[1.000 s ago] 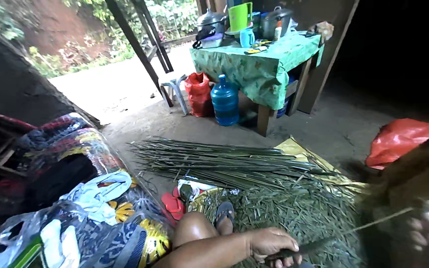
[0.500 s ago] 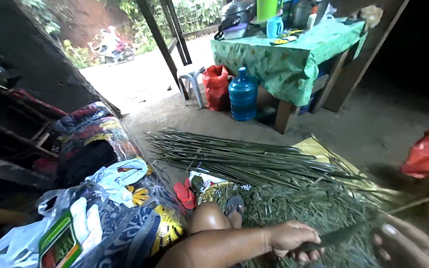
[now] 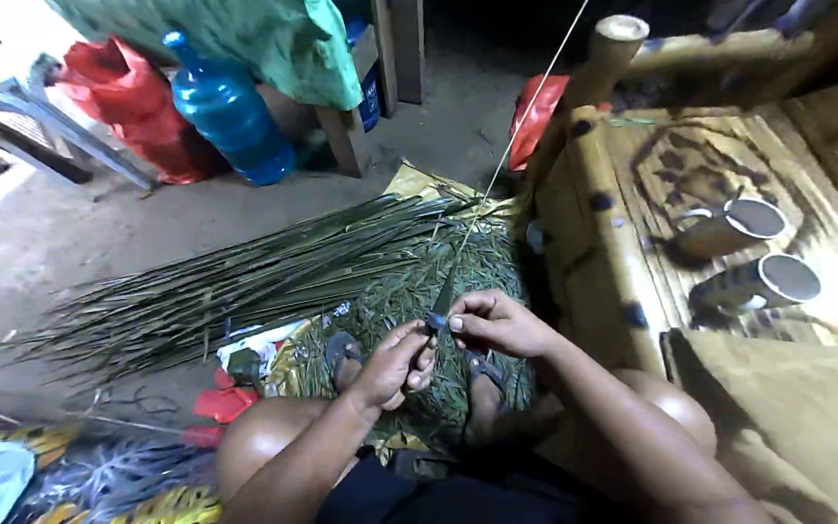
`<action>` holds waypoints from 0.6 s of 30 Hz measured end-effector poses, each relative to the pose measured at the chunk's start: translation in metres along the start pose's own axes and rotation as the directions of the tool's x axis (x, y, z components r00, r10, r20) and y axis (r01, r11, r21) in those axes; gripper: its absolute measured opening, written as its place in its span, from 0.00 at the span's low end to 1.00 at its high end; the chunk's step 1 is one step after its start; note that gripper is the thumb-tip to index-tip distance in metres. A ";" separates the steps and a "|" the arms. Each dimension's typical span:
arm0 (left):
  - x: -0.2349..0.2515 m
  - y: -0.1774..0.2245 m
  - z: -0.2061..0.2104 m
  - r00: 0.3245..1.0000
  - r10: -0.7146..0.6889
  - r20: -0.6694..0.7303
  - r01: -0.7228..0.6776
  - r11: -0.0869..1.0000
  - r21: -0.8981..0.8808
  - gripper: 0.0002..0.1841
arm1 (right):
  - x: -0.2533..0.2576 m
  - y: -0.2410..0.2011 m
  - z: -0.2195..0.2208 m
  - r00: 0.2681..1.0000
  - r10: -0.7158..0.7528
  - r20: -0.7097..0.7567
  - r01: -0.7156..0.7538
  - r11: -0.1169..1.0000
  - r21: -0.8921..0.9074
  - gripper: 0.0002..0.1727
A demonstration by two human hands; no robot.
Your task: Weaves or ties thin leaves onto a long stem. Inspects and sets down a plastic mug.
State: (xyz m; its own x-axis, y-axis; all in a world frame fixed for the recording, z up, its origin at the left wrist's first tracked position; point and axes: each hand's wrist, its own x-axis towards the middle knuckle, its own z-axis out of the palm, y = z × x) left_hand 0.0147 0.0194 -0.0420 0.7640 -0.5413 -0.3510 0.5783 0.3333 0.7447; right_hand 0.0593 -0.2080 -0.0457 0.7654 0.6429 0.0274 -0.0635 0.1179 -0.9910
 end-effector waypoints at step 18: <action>-0.005 0.002 0.002 0.994 -0.043 -0.102 0.051 0.995 0.083 0.14 | -0.001 -0.012 -0.013 0.978 0.120 -0.169 -0.113 0.992 0.051 0.11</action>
State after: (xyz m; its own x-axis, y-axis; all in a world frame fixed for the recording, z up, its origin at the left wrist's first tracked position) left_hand 0.0112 0.0210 -0.0378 0.7638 -0.4737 -0.4385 0.5910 0.2398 0.7702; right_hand 0.0672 -0.2197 -0.0358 0.8493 0.5155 -0.1142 -0.1822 0.0832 -0.9797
